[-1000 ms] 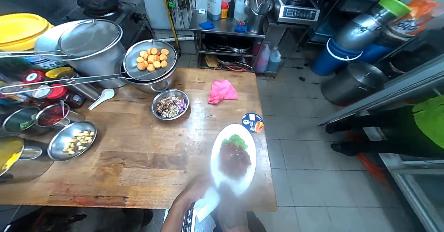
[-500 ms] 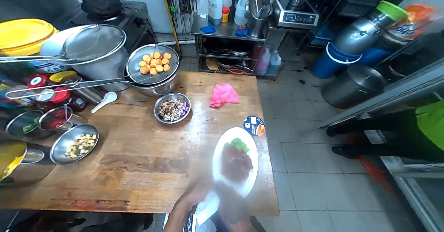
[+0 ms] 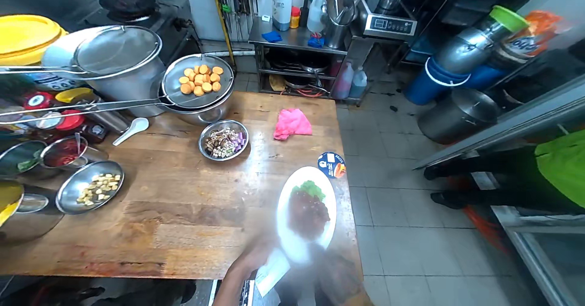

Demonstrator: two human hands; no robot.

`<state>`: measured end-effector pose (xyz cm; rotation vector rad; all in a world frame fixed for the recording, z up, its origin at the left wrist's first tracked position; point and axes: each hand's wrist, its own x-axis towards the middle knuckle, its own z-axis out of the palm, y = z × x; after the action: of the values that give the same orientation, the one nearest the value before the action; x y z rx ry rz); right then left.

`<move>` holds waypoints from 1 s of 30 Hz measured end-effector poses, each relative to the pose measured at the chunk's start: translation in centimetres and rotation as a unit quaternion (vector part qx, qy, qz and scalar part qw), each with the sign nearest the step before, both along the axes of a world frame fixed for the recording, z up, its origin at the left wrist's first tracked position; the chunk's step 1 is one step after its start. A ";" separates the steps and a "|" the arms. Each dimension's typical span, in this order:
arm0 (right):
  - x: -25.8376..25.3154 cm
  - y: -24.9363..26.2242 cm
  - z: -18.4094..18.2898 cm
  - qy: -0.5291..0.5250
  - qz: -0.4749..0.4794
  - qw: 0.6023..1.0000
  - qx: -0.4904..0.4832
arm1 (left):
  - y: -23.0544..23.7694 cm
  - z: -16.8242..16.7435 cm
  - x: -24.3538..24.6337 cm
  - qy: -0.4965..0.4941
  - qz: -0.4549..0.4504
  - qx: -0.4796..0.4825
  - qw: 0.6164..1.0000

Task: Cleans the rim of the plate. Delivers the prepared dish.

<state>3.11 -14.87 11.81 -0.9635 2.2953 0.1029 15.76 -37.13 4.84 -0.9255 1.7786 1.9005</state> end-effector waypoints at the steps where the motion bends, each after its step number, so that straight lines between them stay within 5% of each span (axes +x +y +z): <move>1: -0.1 0.4 0.2 0.010 -0.003 1.000 -0.003 | 0.0 0.0 0.0 0.002 -0.001 0.000 1.000; 9: 4.2 -4.2 0.4 -0.070 -0.151 0.964 -0.207 | -0.6 0.1 1.1 0.014 -0.001 0.010 1.000; 18: 3.7 -8.0 -0.9 -0.103 -0.099 0.983 -0.112 | -1.4 -0.7 1.2 0.035 -0.024 0.035 0.999; 21: 3.1 -8.1 -1.3 -0.152 -0.047 0.976 -0.148 | -1.3 -0.5 1.3 0.046 -0.017 0.052 0.997; 23: 2.8 -7.2 -1.8 -0.205 -0.041 0.949 -0.235 | -1.1 -0.3 2.0 0.053 0.001 0.066 0.996; 26: 2.9 -4.3 -0.4 -0.338 -0.109 0.851 -0.386 | -1.6 0.3 4.0 0.069 0.014 0.056 0.996; 30: 1.2 1.6 2.9 -0.490 -0.174 0.775 -0.361 | -2.2 2.7 7.4 0.081 0.061 0.028 0.994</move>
<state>4.28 -13.24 14.69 -0.6305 1.4148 -1.2300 23.15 -39.32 7.55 -0.9024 1.7832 2.1458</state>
